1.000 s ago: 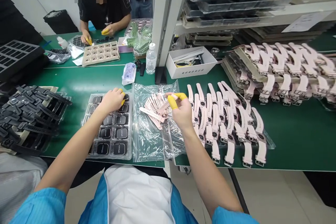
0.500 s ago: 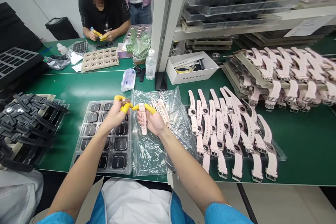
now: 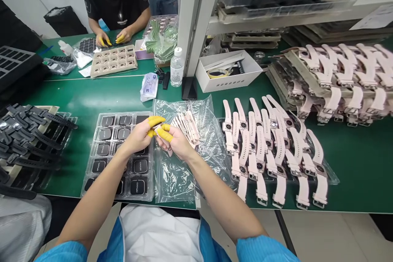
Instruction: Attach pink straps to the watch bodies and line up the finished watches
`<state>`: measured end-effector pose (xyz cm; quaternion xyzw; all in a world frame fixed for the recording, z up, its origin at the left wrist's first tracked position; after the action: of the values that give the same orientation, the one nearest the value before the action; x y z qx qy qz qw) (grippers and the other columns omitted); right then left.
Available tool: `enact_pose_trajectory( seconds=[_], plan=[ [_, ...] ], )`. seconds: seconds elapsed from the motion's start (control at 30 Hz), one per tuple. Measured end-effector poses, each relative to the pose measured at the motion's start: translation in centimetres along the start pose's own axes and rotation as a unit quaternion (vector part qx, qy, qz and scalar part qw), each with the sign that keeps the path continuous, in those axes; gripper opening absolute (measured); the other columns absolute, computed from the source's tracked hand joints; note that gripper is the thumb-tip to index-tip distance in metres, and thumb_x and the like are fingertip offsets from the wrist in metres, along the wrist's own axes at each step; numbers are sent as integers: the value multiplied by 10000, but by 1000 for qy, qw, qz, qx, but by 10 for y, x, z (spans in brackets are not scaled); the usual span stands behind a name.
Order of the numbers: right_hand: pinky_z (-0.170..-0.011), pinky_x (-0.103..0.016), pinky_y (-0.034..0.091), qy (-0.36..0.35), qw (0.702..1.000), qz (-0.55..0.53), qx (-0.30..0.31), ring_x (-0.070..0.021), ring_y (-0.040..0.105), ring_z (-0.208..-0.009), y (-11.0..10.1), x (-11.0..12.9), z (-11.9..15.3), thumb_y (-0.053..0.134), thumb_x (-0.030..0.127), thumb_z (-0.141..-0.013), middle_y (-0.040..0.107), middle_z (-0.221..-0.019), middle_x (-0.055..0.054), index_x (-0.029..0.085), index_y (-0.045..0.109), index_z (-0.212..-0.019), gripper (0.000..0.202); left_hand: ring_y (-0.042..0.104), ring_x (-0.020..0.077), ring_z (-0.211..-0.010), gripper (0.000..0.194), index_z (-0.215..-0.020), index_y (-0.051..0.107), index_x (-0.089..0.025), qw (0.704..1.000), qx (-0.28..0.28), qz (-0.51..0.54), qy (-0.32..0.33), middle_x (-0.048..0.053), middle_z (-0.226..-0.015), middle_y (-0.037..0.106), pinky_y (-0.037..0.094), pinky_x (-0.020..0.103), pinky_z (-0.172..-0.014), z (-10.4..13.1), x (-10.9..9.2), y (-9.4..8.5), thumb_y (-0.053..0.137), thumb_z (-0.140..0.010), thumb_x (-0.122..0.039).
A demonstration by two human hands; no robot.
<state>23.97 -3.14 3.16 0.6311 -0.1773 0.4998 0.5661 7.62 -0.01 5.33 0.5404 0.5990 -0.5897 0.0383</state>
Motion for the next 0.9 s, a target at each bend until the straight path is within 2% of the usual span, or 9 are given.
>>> enact_pose_trajectory(
  seconds=[0.17,0.3,0.53,0.67,0.8,0.9],
  plan=[
    [-410,-207,270,9,998,-68,-10,-82,346,-446,1,3,-2,860,510,-808,526,-541,52,211,586,-841,407,633,253,-1307,543,-1397,609,-197,1000,-12,-15,-11,130,-1382,672,530,463,-1133,-1,-2,1,416,-912,-49],
    [-409,-197,255,5,996,-88,-25,-75,326,-443,0,4,-3,875,491,-793,506,-540,64,218,551,-838,426,620,269,-1295,475,-1404,584,-142,998,-10,-48,-40,170,-1368,638,524,454,-1128,-1,-4,3,401,-968,-102],
    [-399,-181,198,-35,993,-74,-80,-65,290,-417,1,7,-2,893,490,-775,472,-515,109,253,500,-947,490,603,264,-1255,449,-1473,525,-183,997,28,-19,-74,133,-1342,599,499,456,-1151,-2,-11,0,377,-1066,-298],
    [-400,-175,186,-42,993,-67,-87,-60,278,-410,0,7,-3,892,496,-771,471,-511,120,261,475,-948,510,619,264,-1152,411,-1380,588,-159,995,35,-46,-76,137,-1225,627,535,438,-1077,-5,-14,1,398,-1038,-286],
    [-396,-172,170,-45,994,-53,-90,-58,265,-404,0,5,-4,886,517,-772,477,-498,120,257,478,-949,515,629,258,-1027,321,-1205,664,-160,992,60,-82,-77,116,-1070,628,564,422,-977,-6,-15,2,445,-1000,-275],
    [-393,-174,180,-53,994,-42,-83,-62,269,-401,1,4,-3,879,517,-782,481,-496,120,259,474,-954,509,647,248,-986,298,-1157,671,-178,992,66,-61,-86,105,-1045,644,574,419,-942,-4,-13,1,429,-1020,-283]
  ],
)
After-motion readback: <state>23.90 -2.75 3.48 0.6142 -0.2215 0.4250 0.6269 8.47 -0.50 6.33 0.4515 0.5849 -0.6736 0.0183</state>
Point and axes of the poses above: each hand's wrist, its own z-axis away from the middle knuckle, its own y-axis out of the palm, x = y × z, the point moved 2 cm from there along -z, towards the middle knuckle
